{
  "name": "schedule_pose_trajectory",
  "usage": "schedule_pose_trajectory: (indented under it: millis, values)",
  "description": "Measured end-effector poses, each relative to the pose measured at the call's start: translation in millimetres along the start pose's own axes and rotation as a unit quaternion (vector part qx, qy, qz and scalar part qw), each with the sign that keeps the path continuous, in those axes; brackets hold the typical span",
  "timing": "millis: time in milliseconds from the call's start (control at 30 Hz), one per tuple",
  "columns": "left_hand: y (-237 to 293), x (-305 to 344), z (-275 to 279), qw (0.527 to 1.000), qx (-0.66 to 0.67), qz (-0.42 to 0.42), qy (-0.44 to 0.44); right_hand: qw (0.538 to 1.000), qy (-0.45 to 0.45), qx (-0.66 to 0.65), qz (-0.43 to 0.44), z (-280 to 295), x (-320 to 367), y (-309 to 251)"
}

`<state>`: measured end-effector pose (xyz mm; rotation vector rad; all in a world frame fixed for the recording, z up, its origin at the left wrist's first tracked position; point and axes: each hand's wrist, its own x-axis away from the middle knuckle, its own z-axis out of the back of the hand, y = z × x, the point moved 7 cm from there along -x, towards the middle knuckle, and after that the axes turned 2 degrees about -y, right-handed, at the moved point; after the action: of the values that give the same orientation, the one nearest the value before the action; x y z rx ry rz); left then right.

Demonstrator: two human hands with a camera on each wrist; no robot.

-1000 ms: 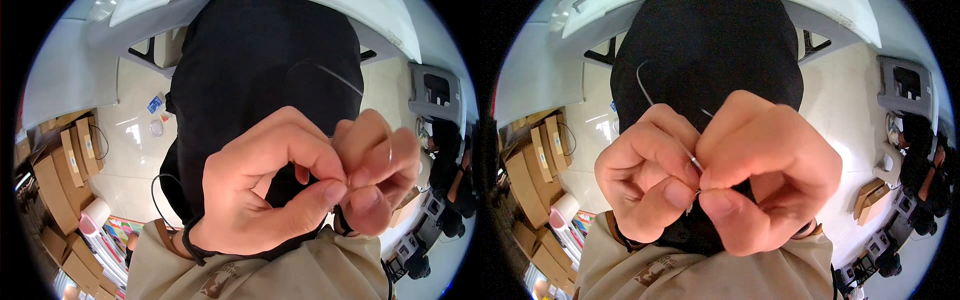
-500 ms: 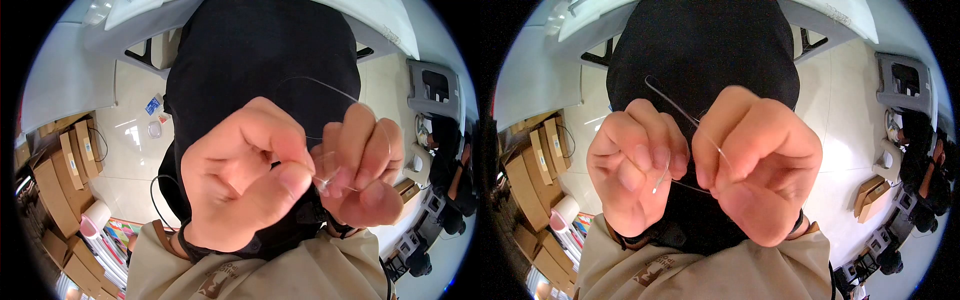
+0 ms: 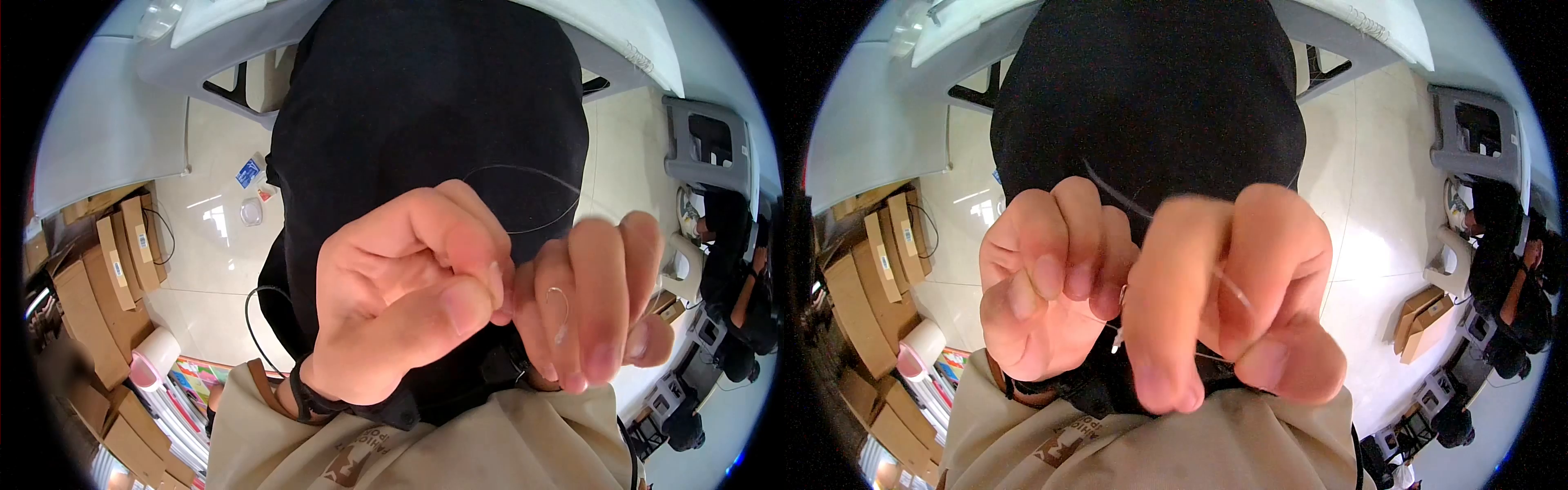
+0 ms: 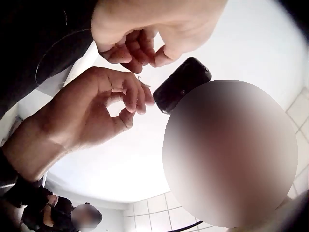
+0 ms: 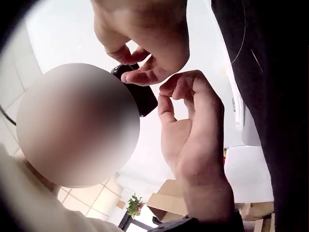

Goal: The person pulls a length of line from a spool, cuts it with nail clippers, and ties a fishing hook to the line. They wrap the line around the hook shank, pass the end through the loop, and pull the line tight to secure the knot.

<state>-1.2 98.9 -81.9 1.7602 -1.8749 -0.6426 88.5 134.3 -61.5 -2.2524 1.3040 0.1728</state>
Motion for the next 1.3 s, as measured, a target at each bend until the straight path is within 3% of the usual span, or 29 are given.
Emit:
schedule_pose_trajectory:
  millis: [100, 267, 433, 567, 667, 733, 867, 1033, 1300]
  values:
    - [2, 1, -1, 1.0, 0.003, 0.005, 0.012, 0.999, 0.012, 0.053, -0.007, -1, 3, -2]
    - [10, 3, -4, 0.998, -0.06, -0.03, 0.022, 0.959, 0.053, 0.275, -0.036, -5, 4, -10]
    - [23, 5, -4, 0.987, -0.148, -0.059, 0.017, 0.851, -0.031, 0.524, 0.001, -14, 0, -19]
    - [26, 4, -1, 0.98, -0.174, -0.097, -0.001, 0.77, -0.067, 0.63, 0.075, -21, -4, -20]
    - [28, 6, -2, 0.979, -0.178, -0.102, -0.006, 0.683, -0.076, 0.713, 0.141, -33, -2, -19]
    - [30, 8, -2, 0.975, -0.193, -0.108, -0.007, 0.665, -0.065, 0.725, 0.169, -38, -1, -17]
    - [33, 11, -5, 0.972, -0.208, -0.104, -0.011, 0.741, -0.018, 0.651, 0.166, -31, 2, -16]
    - [34, 11, -4, 0.976, -0.191, -0.097, -0.022, 0.827, -0.041, 0.556, 0.071, -20, 1, -20]
    - [40, 9, 0, 0.979, -0.182, -0.086, 0.035, 0.932, -0.044, 0.358, 0.049, -28, 6, -19]
